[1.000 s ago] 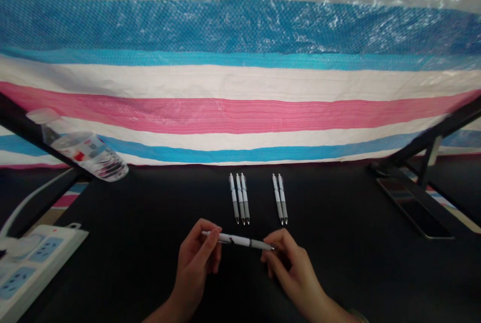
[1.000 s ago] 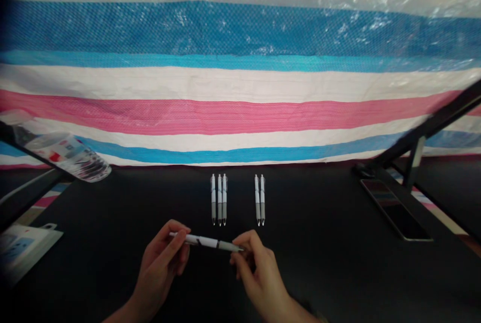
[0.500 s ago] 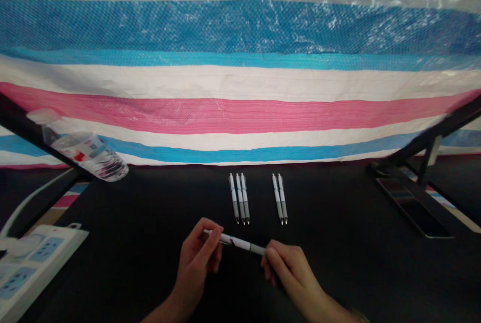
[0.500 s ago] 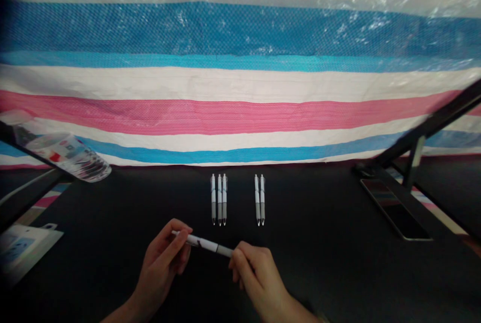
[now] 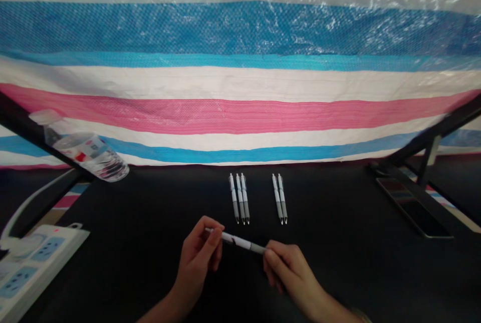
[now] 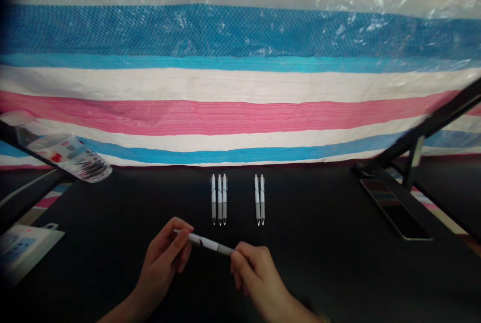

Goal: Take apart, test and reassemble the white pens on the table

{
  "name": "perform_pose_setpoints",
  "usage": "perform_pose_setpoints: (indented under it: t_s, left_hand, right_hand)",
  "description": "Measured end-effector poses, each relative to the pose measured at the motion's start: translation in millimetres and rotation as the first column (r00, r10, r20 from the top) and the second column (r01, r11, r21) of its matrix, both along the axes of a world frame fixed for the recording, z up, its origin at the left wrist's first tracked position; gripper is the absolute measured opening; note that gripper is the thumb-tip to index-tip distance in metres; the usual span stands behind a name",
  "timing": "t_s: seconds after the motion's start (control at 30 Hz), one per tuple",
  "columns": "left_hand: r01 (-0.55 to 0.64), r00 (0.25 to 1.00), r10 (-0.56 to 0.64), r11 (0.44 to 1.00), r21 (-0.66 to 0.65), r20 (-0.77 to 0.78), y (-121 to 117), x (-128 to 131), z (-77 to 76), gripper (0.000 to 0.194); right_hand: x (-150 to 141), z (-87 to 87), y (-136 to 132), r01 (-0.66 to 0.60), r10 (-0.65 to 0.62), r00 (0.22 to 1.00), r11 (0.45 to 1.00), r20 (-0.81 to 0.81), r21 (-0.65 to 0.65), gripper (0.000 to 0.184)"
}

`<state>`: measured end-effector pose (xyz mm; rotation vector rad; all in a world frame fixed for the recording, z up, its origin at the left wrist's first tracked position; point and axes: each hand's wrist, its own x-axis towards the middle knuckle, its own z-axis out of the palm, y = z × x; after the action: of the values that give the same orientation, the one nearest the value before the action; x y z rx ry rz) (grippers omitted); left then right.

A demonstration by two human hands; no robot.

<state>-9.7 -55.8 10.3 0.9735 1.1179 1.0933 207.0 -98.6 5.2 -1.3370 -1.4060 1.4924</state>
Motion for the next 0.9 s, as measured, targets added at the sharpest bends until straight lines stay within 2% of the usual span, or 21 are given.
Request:
perform_pose_setpoints:
  t_s: [0.1, 0.2, 0.3, 0.47, 0.63, 0.73, 0.83, 0.9]
  left_hand:
    - [0.042, 0.998, -0.040, 0.998, 0.045, -0.039, 0.5, -2.2, -0.2, 0.033]
    - [0.054, 0.998, -0.052, 0.997, 0.058, -0.041, 1.3, -0.8, 1.2, 0.028]
    - [0.072, 0.997, -0.072, 0.997, 0.036, 0.010, 1.9, 3.5, 2.0, 0.030]
    - [0.117, 0.990, -0.120, 0.992, 0.039, 0.077, 2.8, 7.1, -0.4, 0.030]
    - [0.099, 0.984, -0.101, 0.995, 0.021, 0.149, 8.1, 5.5, -0.3, 0.027]
    - [0.104, 0.985, -0.108, 0.994, 0.042, 0.134, 11.1, 5.6, 3.2, 0.036]
    - [0.126, 0.986, -0.130, 0.991, 0.038, 0.105, 12.9, 6.4, 7.4, 0.058]
    - [0.141, 0.986, -0.143, 0.990, 0.028, 0.090, 13.9, 6.8, 9.6, 0.066]
  right_hand:
    - [0.1, -4.5, 1.3, 0.014, -0.019, 0.997, 0.997, -0.071, -0.079, 0.060]
    - [-0.7, -4.2, 3.1, 0.017, -0.023, 0.998, 0.996, -0.066, -0.087, 0.061]
    - [-2.9, 1.1, 3.1, -0.015, 0.015, 1.000, 0.999, 0.013, -0.028, 0.057]
    - [-5.0, 12.5, 1.9, -0.160, 0.130, 0.966, 0.980, 0.226, 0.122, 0.042]
    - [-4.1, 16.8, 4.0, -0.201, 0.170, 0.950, 0.975, 0.261, 0.097, 0.039]
    - [-4.3, 17.4, 3.9, -0.198, 0.169, 0.951, 0.976, 0.258, 0.091, 0.039]
    - [-4.7, 17.0, 2.9, -0.184, 0.152, 0.953, 0.978, 0.262, 0.102, 0.039]
    - [-4.7, 16.1, 2.8, -0.181, 0.150, 0.954, 0.978, 0.259, 0.103, 0.039]
